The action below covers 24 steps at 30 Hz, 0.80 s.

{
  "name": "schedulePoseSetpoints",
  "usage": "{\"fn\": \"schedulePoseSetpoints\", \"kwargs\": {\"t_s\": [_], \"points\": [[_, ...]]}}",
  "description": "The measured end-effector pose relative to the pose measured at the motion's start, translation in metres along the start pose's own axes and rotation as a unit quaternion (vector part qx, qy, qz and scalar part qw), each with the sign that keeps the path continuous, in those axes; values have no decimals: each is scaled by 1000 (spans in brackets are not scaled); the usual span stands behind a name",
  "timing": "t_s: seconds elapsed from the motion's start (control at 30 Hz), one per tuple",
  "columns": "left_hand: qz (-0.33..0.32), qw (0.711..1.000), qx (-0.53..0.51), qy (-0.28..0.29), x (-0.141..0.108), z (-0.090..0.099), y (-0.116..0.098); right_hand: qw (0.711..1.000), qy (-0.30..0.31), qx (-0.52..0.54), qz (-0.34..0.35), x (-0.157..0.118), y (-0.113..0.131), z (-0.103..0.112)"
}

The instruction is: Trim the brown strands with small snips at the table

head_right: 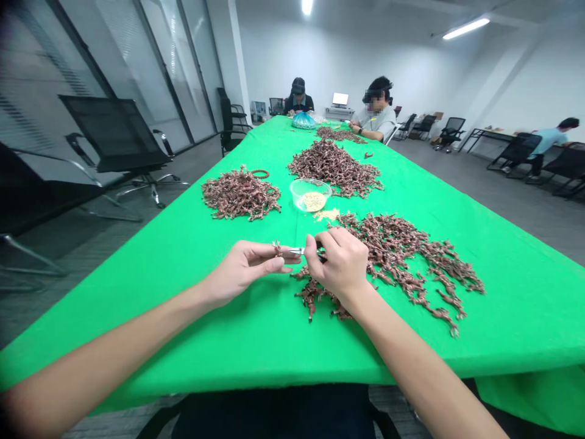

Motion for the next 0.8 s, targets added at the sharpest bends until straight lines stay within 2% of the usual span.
{"fn": "schedulePoseSetpoints", "kwargs": {"t_s": [0.23, 0.5, 0.8], "points": [[64, 998, 0, -20, -3, 2, 0, 999, 1, 4, 44, 0, 2, 4], [70, 997, -6, -43, -1, 0, -1, 990, 4, -97, 101, -3, 3, 5], [76, 996, -23, -46, -2, 0, 2, 986, 9, -131, 101, -2, 5, 6]]}}
Point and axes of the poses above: each hand's wrist, its own x-axis towards the middle knuckle, its own z-axis out of the back of the hand, y = z × x, the point moved 2 cm from there along x, towards the middle knuckle, and after that the axes turned 13 degrees about y, right-handed, at the moved point
